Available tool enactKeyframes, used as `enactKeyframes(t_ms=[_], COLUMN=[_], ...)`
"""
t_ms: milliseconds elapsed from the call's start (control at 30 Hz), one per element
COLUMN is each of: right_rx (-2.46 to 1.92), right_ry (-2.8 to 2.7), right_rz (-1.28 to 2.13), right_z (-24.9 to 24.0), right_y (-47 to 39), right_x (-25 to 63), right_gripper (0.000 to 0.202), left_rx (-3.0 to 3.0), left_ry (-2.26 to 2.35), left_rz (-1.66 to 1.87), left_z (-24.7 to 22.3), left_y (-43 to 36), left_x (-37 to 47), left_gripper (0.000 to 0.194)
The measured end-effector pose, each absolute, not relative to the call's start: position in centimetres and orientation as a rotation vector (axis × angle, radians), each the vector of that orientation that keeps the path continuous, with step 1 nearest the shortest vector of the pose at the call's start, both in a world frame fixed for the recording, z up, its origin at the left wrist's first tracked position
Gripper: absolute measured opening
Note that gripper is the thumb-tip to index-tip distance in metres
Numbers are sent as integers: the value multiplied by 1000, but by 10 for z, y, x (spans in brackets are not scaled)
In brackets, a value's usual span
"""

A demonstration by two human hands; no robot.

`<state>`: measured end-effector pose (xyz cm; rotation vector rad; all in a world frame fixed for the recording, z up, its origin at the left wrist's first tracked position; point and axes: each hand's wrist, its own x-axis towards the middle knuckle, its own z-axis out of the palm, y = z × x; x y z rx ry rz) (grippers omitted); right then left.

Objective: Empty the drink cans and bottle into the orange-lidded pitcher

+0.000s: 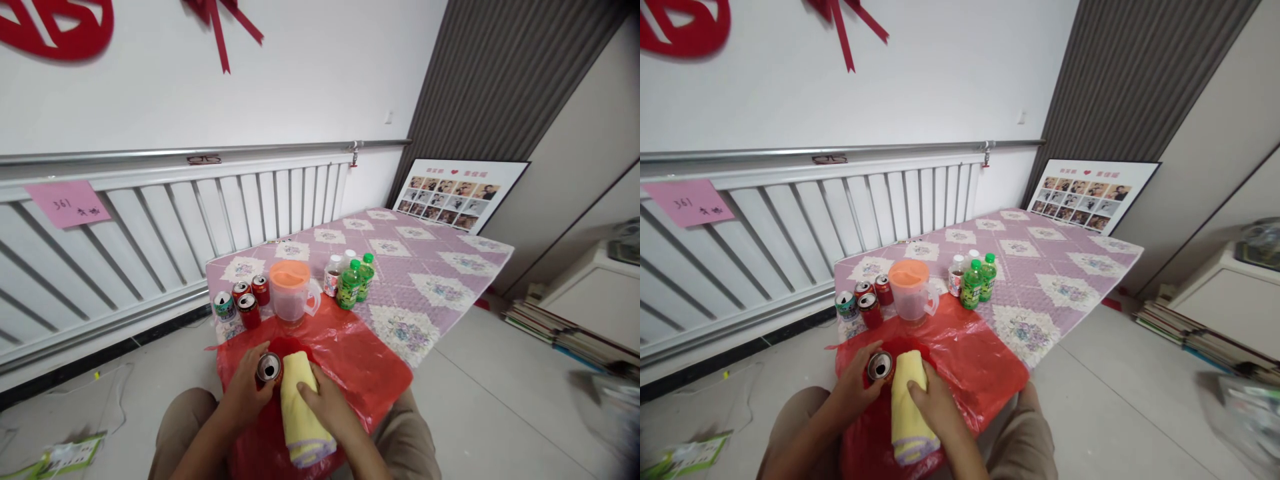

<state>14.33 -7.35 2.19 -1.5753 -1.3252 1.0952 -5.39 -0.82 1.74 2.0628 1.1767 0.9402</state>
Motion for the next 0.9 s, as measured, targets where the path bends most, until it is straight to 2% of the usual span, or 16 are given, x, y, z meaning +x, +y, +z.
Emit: enactKeyframes(t_ms=[133, 400, 567, 767, 900], right_rx=[-1618, -1532, -1590, -1633, -1591], right_ry=[-1301, -1230, -1264, -1310, -1275], right_rz=[1115, 1062, 1122, 1103, 1079], right_z=[17, 45, 30, 25, 39], right_y=[-76, -68, -71, -74, -69], right_x=[144, 144, 143, 147, 147], right_gripper=[49, 52, 50, 54, 57], left_rx=[1996, 1897, 1879, 2002, 2030], left_ry=[1083, 1028, 1024, 1170, 1319], left_rz=[859, 778, 761, 949, 1072], left_z=[21, 26, 25, 11, 6], left_y=[-5, 0, 1, -8, -11], left_x=[-58, -60, -62, -54, -47], left_gripper=[66, 70, 71, 71, 61])
